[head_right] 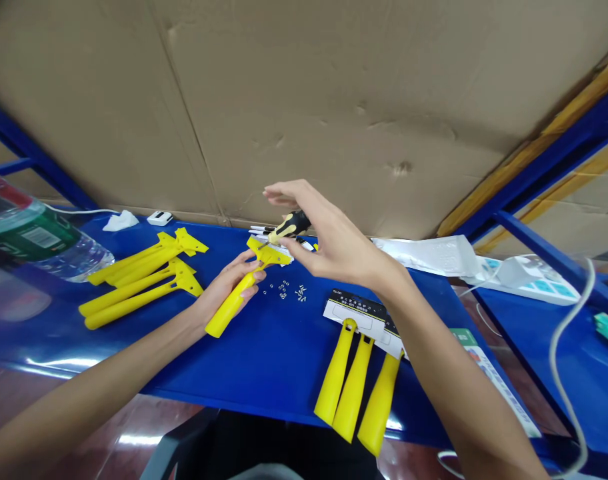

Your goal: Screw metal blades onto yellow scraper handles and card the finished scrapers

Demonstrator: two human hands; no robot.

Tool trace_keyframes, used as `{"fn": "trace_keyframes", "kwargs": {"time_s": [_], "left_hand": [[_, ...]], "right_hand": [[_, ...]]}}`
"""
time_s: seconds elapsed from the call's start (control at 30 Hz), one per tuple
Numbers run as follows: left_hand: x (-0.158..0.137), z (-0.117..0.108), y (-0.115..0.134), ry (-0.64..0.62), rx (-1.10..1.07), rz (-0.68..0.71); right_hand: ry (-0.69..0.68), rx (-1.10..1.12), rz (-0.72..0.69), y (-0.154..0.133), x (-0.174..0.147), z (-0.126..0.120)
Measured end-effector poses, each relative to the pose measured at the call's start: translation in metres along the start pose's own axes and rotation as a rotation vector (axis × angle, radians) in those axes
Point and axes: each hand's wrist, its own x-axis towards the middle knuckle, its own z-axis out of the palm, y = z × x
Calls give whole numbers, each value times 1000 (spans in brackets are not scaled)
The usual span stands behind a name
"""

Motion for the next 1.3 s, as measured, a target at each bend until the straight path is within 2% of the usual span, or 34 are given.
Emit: {"fn": "trace_keyframes", "kwargs": {"time_s": [0.13,0.3,0.47,0.6,0.73,0.87,1.03,1.17,1.3], "left_hand": [[0,-1,0,12,13,-30],[0,-1,0,-4,19,-20],[0,-1,1,11,-16,-19],[0,1,1,14,-33,-10],[-1,3,0,10,-56,-14],[-2,5,1,17,-87,-22],[-3,6,0,17,-106,-36],[-4,8,2,5,-141,-31],[-6,9,4,2,-140,-40]], "right_hand": [[23,-45,27,1,0,1],[-24,8,-28,4,0,0],[47,-57,-51,8,1,1],[-14,-11,-54,9,0,1],[17,-8,-19,7,0,1],[-45,58,-32,9,0,2],[47,-17,-7,13,0,4],[5,8,-63,14,0,2],[-21,50,-19,15,0,1]]}}
